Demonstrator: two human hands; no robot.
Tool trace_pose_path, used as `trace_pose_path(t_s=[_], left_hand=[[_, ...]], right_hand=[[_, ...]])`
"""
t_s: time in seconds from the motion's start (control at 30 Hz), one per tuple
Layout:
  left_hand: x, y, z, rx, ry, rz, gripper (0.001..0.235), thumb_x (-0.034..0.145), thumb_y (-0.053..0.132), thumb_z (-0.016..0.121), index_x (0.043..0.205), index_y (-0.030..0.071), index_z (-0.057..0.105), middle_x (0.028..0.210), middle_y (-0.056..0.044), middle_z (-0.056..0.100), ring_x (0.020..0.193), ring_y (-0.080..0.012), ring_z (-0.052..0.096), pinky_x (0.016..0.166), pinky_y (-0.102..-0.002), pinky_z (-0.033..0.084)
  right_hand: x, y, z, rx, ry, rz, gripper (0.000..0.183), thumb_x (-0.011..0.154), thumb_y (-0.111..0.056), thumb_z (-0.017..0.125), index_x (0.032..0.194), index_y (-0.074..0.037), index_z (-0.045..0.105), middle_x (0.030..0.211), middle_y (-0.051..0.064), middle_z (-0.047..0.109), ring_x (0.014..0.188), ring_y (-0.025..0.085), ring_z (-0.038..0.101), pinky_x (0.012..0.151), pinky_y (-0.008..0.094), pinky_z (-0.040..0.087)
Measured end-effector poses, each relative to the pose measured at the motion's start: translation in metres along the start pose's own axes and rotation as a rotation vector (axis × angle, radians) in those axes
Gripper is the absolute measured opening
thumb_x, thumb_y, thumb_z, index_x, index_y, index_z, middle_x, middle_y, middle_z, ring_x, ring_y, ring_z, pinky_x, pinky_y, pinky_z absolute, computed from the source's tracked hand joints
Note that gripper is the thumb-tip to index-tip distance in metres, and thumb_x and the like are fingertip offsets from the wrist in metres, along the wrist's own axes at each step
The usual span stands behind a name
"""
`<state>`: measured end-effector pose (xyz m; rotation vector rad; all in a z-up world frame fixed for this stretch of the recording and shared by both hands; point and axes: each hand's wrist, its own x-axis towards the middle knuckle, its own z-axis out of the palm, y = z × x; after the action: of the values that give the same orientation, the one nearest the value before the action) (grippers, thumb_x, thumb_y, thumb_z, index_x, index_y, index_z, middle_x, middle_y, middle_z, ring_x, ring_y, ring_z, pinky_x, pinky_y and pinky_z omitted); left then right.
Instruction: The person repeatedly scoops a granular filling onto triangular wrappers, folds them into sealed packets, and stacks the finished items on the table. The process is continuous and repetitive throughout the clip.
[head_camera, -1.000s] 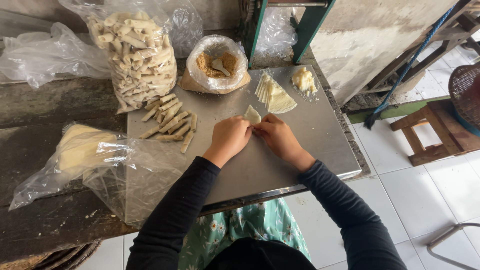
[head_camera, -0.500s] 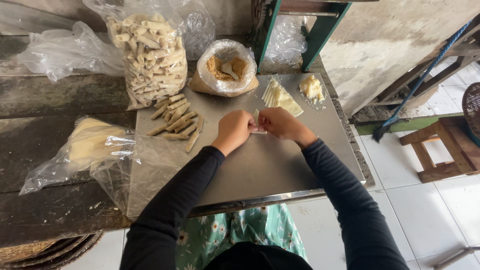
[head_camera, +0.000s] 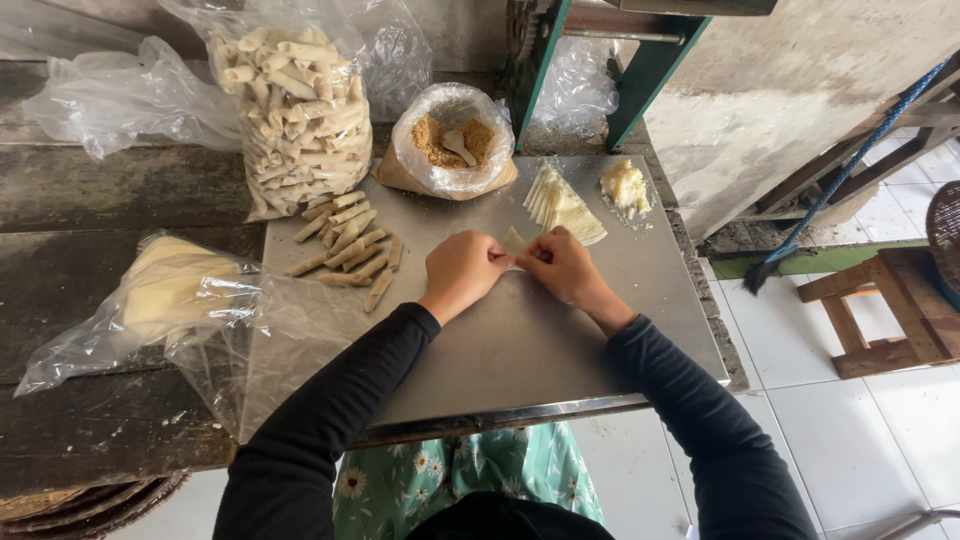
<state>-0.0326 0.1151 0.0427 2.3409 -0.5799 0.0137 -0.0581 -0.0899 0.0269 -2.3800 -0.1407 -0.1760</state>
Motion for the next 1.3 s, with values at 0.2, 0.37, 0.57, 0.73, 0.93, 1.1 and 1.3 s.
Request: trace_pose_path(t_s=[0.2, 0.37, 0.57, 0.73, 0.93, 1.1, 1.3], left_hand=[[-0.007, 0.004, 0.001, -0.042, 0.247, 0.239, 0.015, 0.078, 0.026, 0.082, 0.079, 0.012, 0.076, 0.083, -0.004, 0.065, 0.082, -0.0254, 0.067, 0.067, -0.041, 0.051], [-0.006, -0.004, 0.0, 0.114, 0.245, 0.462, 0.019, 0.077, 0.025, 0.082, 0.074, 0.009, 0.073, 0.079, -0.004, 0.063, 0.081, -0.0255, 0.065, 0.068, -0.041, 0.05], [-0.006, 0.0, 0.005, 0.192, 0.247, 0.509, 0.019, 0.079, 0.019, 0.081, 0.071, 0.006, 0.069, 0.079, -0.006, 0.062, 0.08, -0.0251, 0.065, 0.067, -0.04, 0.05], [-0.007, -0.002, 0.009, 0.192, 0.283, 0.52, 0.015, 0.083, 0.012, 0.076, 0.073, 0.006, 0.068, 0.081, -0.006, 0.062, 0.08, -0.0247, 0.065, 0.069, -0.039, 0.051], [-0.007, 0.002, 0.01, -0.006, 0.27, 0.244, 0.015, 0.081, 0.022, 0.08, 0.075, 0.009, 0.074, 0.082, -0.006, 0.066, 0.081, -0.0278, 0.065, 0.07, -0.042, 0.051], [0.0, -0.001, 0.009, -0.084, 0.206, 0.115, 0.018, 0.078, 0.025, 0.083, 0.074, 0.01, 0.075, 0.08, -0.006, 0.067, 0.085, -0.0285, 0.064, 0.072, -0.043, 0.05], [-0.004, -0.002, 0.011, -0.013, 0.262, 0.234, 0.018, 0.082, 0.025, 0.082, 0.074, 0.01, 0.075, 0.081, -0.006, 0.067, 0.085, -0.0296, 0.063, 0.076, -0.043, 0.049]], right_hand=[[-0.003, -0.003, 0.001, -0.014, 0.058, 0.004, 0.024, 0.081, -0.027, 0.083, 0.091, -0.007, 0.074, 0.092, 0.007, 0.058, 0.077, 0.018, 0.058, 0.071, 0.033, 0.049], [-0.008, -0.016, -0.005, -0.102, 0.062, -0.105, 0.021, 0.085, -0.026, 0.08, 0.092, -0.008, 0.07, 0.089, 0.005, 0.059, 0.077, 0.02, 0.056, 0.077, 0.035, 0.046], [-0.012, -0.022, -0.006, -0.123, 0.066, -0.12, 0.018, 0.088, -0.024, 0.077, 0.094, -0.01, 0.068, 0.092, 0.005, 0.06, 0.081, 0.02, 0.057, 0.087, 0.036, 0.041], [-0.01, -0.021, -0.01, -0.185, 0.003, -0.2, 0.012, 0.092, -0.022, 0.073, 0.097, -0.012, 0.069, 0.095, 0.005, 0.061, 0.094, 0.025, 0.06, 0.089, 0.039, 0.039], [-0.009, -0.018, -0.007, -0.192, 0.047, -0.254, 0.006, 0.092, -0.016, 0.069, 0.097, -0.012, 0.07, 0.098, 0.007, 0.061, 0.101, 0.028, 0.06, 0.091, 0.039, 0.04], [-0.009, -0.014, -0.005, -0.142, 0.047, -0.178, 0.006, 0.095, -0.016, 0.068, 0.097, -0.012, 0.071, 0.098, 0.006, 0.062, 0.094, 0.024, 0.061, 0.092, 0.039, 0.04], [-0.012, -0.018, -0.007, -0.157, 0.056, -0.254, 0.015, 0.089, -0.021, 0.074, 0.099, -0.01, 0.07, 0.098, 0.007, 0.06, 0.091, 0.025, 0.06, 0.093, 0.038, 0.042]])
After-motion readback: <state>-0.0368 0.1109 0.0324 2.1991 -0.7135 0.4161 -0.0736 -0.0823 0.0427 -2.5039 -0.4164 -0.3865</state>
